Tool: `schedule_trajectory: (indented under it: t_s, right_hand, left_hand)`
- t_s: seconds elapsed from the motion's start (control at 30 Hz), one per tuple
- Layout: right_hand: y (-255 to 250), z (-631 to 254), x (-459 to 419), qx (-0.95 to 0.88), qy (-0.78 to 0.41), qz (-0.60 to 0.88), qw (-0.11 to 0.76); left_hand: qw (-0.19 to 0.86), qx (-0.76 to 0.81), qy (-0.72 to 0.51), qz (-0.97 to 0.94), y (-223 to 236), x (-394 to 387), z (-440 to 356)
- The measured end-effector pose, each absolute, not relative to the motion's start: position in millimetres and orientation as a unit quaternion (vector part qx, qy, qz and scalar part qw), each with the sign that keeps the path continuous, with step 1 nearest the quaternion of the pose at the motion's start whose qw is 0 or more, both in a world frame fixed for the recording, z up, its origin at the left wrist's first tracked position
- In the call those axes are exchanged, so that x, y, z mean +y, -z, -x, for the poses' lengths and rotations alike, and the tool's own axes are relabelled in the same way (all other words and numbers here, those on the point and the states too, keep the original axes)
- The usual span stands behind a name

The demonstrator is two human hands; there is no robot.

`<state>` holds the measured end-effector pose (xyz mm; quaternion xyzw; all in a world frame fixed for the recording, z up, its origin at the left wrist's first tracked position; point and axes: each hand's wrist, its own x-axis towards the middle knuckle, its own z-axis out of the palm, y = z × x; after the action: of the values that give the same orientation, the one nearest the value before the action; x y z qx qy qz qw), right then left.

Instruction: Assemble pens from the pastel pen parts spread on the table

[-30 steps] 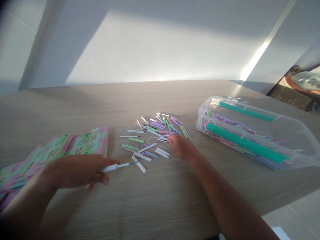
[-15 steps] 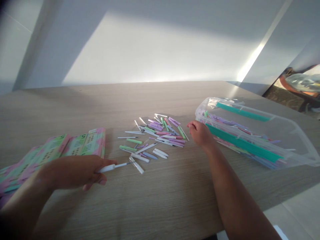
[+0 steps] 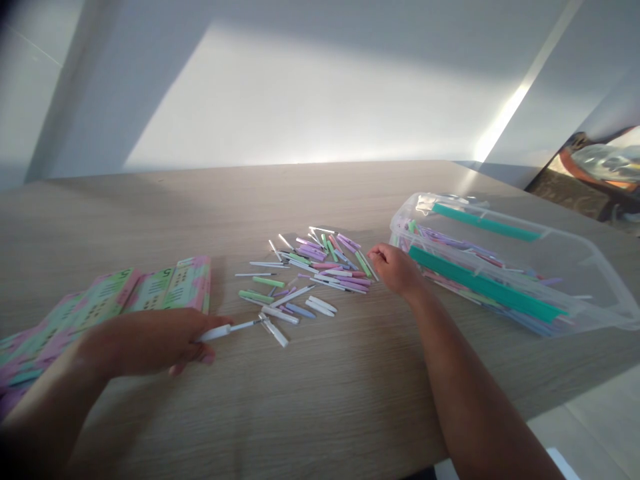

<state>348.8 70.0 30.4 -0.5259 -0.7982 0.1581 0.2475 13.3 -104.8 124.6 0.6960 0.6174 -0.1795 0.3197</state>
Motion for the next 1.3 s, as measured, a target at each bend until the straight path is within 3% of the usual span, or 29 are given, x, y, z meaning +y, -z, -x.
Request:
schedule_trajectory:
  t_s: [0.83,1.3]
  right_hand:
    - [-35.3,-338.0,58.2,-0.812,-0.18,0.507,0.227]
    - [-34.7,-279.9,3.6,-0.888,-0.148,0.413,0.139]
  left_hand:
    - [0.314,0.621,0.174,-0.697,-118.4,-103.4,-7.0]
    - [0.317,0.623,0.176,-0.693,-123.4,-104.0,-10.7]
